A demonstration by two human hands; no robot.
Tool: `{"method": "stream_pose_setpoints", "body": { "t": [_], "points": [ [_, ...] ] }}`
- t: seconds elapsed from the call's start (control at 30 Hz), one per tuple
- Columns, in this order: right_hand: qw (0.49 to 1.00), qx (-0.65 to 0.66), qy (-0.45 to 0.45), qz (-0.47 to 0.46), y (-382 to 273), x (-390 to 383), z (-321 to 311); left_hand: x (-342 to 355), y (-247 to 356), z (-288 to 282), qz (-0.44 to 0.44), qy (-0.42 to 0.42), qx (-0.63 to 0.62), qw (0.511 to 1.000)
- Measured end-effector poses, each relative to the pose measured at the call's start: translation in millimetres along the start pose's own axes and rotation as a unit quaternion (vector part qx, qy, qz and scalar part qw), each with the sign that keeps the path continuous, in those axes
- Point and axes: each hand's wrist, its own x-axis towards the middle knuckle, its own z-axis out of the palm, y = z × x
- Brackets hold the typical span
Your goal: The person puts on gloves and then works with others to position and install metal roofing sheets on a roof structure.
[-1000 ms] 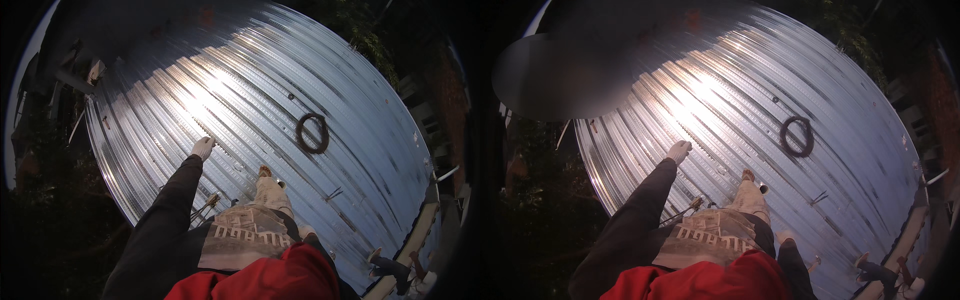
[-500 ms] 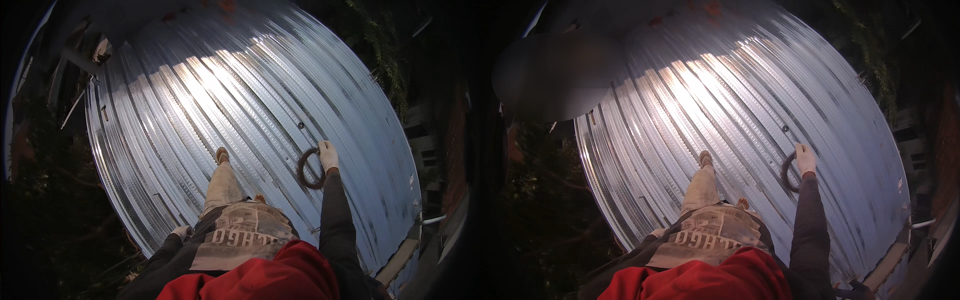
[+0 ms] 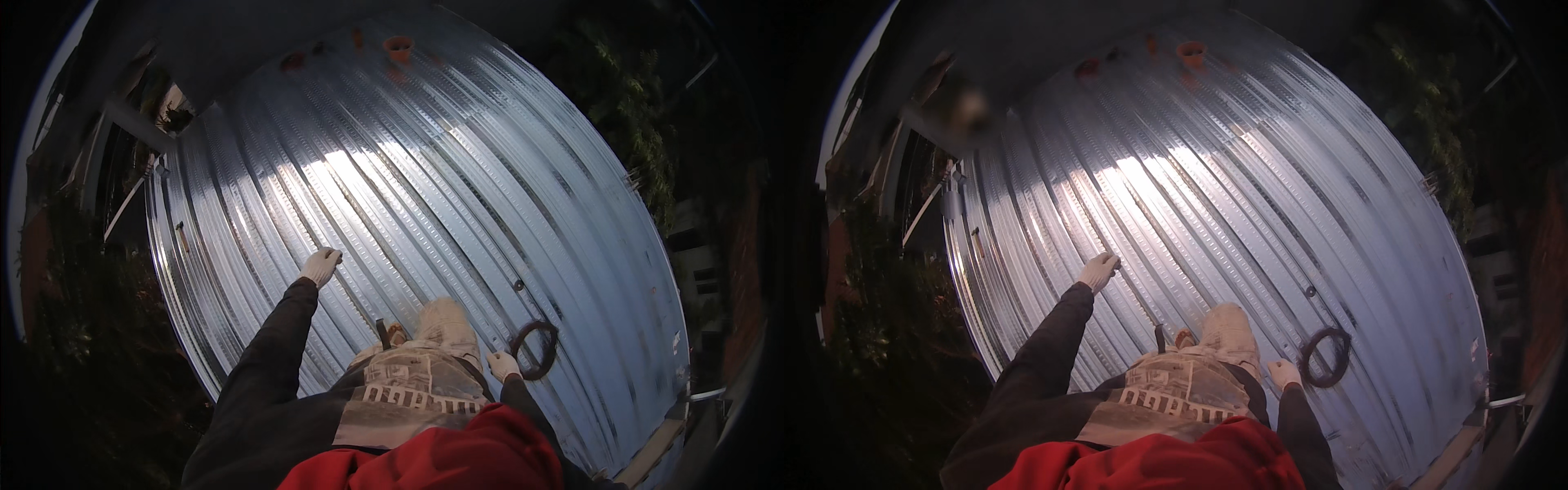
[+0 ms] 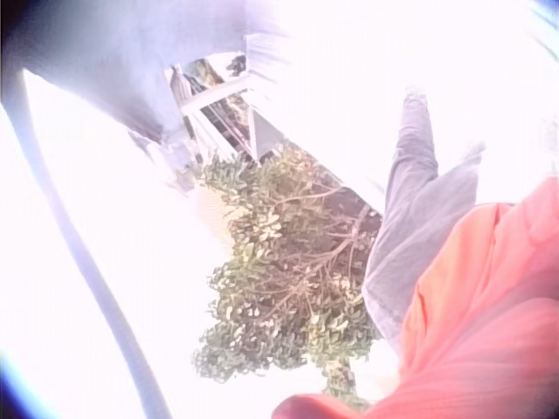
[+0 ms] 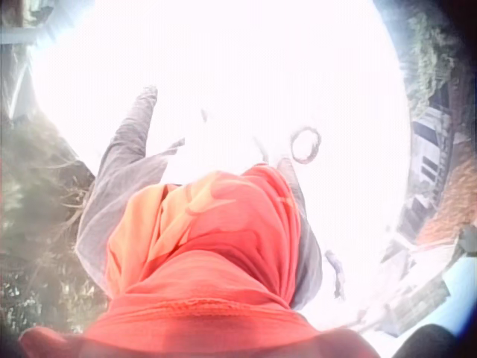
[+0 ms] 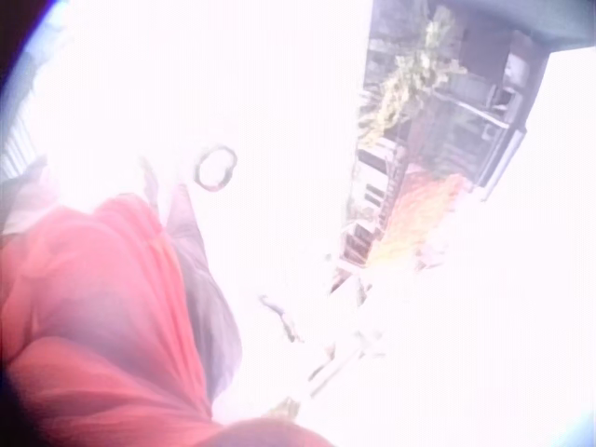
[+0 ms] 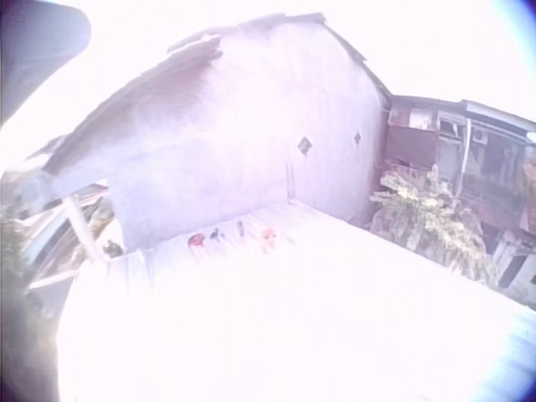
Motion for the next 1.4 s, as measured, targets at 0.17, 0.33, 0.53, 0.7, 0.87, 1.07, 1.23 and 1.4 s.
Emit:
{"method": "stream_pose_setpoints", "body": {
  "t": [0.17, 0.33, 0.53, 0.7, 0.87, 1.07, 1.23, 1.4],
  "points": [
    [0.986, -0.081, -0.128, 0.074, -20, 58, -29, 105, 156, -34, 0.091, -0.007, -0.012, 0.996],
    [0.981, -0.177, -0.061, 0.046, -167, 213, -94, 176, 140, -30, 0.03, -0.092, 0.15, 0.984],
    [0.985, 0.082, 0.058, -0.137, -549, 348, -247, 147, -82, -157, -0.287, 0.001, -0.09, 0.954],
    [0.938, 0.144, 0.081, -0.303, -754, 364, -338, 153, -77, -252, -0.449, 0.027, -0.148, 0.881],
    [0.943, 0.164, 0.086, -0.277, -804, 419, -317, 294, -38, -328, -0.45, -0.027, -0.095, 0.888],
    [0.98, 0.106, 0.025, 0.164, -644, 453, -207, 654, 182, -387, -0.186, 0.009, -0.016, 0.982],
    [0.918, 0.244, 0.042, 0.308, -570, 432, -188, 833, 505, -350, 0.121, -0.036, -0.034, 0.991],
    [0.964, 0.076, -0.013, 0.255, -598, 517, -222, 889, 755, -216, 0.36, -0.18, -0.01, 0.915]
  ]
}}
